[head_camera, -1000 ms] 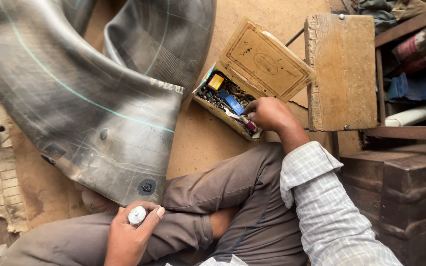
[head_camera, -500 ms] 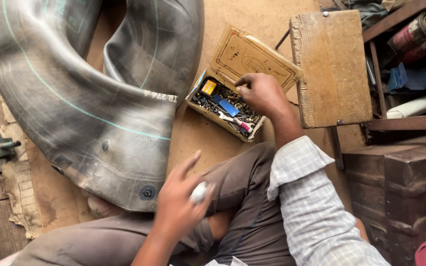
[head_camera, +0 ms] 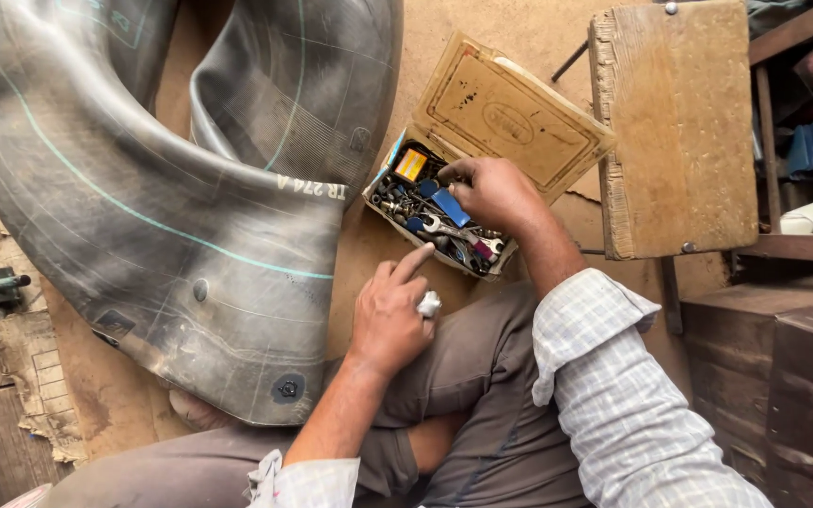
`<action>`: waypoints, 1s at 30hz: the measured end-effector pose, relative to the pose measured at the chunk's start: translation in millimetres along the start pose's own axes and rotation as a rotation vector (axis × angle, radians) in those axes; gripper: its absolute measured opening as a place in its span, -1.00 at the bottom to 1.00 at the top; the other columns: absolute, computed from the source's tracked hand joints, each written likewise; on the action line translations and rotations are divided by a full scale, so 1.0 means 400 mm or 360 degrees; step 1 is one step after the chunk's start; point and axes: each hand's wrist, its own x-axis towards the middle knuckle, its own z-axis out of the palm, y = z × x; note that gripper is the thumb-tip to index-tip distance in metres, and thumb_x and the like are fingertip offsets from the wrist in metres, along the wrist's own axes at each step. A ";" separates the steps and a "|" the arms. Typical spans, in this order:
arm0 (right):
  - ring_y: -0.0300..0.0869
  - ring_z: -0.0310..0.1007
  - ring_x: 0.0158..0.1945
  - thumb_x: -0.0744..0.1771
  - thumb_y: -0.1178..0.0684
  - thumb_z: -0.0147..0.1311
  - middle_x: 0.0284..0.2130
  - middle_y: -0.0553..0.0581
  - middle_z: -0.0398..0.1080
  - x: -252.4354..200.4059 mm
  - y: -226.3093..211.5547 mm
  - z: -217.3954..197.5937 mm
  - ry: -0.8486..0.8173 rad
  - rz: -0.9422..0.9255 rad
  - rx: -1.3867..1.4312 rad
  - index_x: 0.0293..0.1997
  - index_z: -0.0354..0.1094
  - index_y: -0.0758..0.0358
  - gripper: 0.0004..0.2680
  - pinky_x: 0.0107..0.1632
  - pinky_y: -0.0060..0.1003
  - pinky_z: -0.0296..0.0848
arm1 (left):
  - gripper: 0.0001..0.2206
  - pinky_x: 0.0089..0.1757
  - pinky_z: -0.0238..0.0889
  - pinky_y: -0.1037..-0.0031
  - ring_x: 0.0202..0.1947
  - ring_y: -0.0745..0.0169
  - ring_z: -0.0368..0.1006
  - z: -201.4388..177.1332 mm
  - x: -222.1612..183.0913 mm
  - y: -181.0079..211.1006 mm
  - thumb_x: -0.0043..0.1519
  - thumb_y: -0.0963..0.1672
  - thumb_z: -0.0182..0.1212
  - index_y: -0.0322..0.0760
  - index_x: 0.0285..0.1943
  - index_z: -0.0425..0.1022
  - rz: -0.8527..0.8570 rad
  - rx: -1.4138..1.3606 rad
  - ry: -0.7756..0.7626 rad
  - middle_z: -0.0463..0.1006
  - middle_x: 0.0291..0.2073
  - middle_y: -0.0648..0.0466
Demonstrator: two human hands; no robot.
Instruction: Repairing a leak in a large rubber tire tube by filing and applying a patch.
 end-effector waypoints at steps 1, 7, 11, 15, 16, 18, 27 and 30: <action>0.00 0.58 -0.11 0.28 0.08 0.09 -0.17 0.21 0.56 -0.004 -0.018 -0.005 -0.0004 0.0025 -0.0036 0.03 0.54 0.00 -0.76 0.01 -0.14 0.49 | -0.89 -0.06 0.36 0.23 -0.10 0.02 0.42 -0.005 -0.006 -0.003 -0.04 -0.19 0.31 -0.33 -0.50 0.45 -0.0042 -0.0043 -0.0014 0.46 0.28 0.15; 0.04 0.57 -0.15 0.29 0.07 0.04 -0.20 0.17 0.59 -0.037 -0.110 -0.032 -0.0215 0.0204 -0.0081 0.06 0.54 -0.19 -0.73 -0.04 -0.11 0.53 | -0.86 -0.04 0.37 0.28 -0.06 0.05 0.44 0.017 -0.028 -0.017 -0.03 -0.19 0.34 -0.33 -0.50 0.44 -0.0117 -0.0196 0.0022 0.42 0.32 0.17; 0.00 0.58 -0.18 0.29 0.12 -0.04 -0.20 0.12 0.61 -0.019 -0.092 0.044 -0.0465 0.0145 -0.0160 0.08 0.53 -0.32 -0.66 -0.05 -0.13 0.53 | -0.85 -0.02 0.36 0.28 -0.03 0.03 0.43 0.035 -0.036 -0.024 -0.03 -0.20 0.35 -0.33 -0.50 0.43 -0.0044 -0.0227 0.0097 0.41 0.33 0.15; -0.05 0.58 -0.13 0.28 0.13 -0.05 -0.15 0.11 0.58 -0.041 -0.144 0.010 -0.0494 0.0069 -0.0443 0.12 0.48 -0.42 -0.62 0.03 -0.17 0.49 | -0.86 -0.02 0.36 0.29 0.00 0.04 0.43 0.047 -0.041 -0.028 -0.03 -0.19 0.37 -0.31 -0.49 0.46 -0.0073 -0.0234 0.0145 0.41 0.32 0.17; -0.04 0.61 -0.14 0.31 0.11 -0.08 -0.15 0.11 0.59 -0.052 -0.170 -0.015 -0.0492 0.0231 -0.0484 0.16 0.42 -0.46 -0.62 0.04 -0.17 0.51 | -0.84 -0.03 0.36 0.29 -0.01 0.06 0.43 0.049 -0.042 -0.030 0.00 -0.18 0.40 -0.30 -0.49 0.46 -0.0103 -0.0245 0.0142 0.42 0.32 0.19; -0.03 0.61 -0.12 0.31 0.11 -0.08 -0.14 0.13 0.58 -0.017 -0.080 0.029 -0.0362 0.0275 -0.0523 0.18 0.41 -0.40 -0.62 0.04 -0.15 0.51 | -0.84 -0.02 0.36 0.29 -0.01 0.06 0.43 0.048 -0.043 -0.028 0.01 -0.17 0.41 -0.29 -0.48 0.47 -0.0088 -0.0257 0.0161 0.42 0.32 0.19; 0.03 0.57 -0.14 0.32 0.10 -0.07 -0.16 0.20 0.56 -0.020 -0.102 0.032 -0.0099 -0.0005 -0.0294 0.22 0.40 -0.30 -0.65 0.00 -0.07 0.48 | -0.83 -0.02 0.35 0.27 0.02 0.03 0.40 0.056 -0.046 -0.029 0.00 -0.15 0.43 -0.27 -0.48 0.48 -0.0138 -0.0231 0.0191 0.44 0.28 0.22; 0.04 0.56 -0.16 0.30 0.13 -0.06 -0.19 0.23 0.55 -0.013 -0.100 0.072 -0.0283 -0.0062 -0.0365 0.28 0.35 -0.40 -0.57 -0.01 -0.07 0.48 | -0.84 -0.02 0.35 0.27 0.02 0.01 0.39 0.059 -0.048 -0.031 0.00 -0.15 0.42 -0.27 -0.47 0.48 -0.0138 -0.0227 0.0194 0.44 0.28 0.22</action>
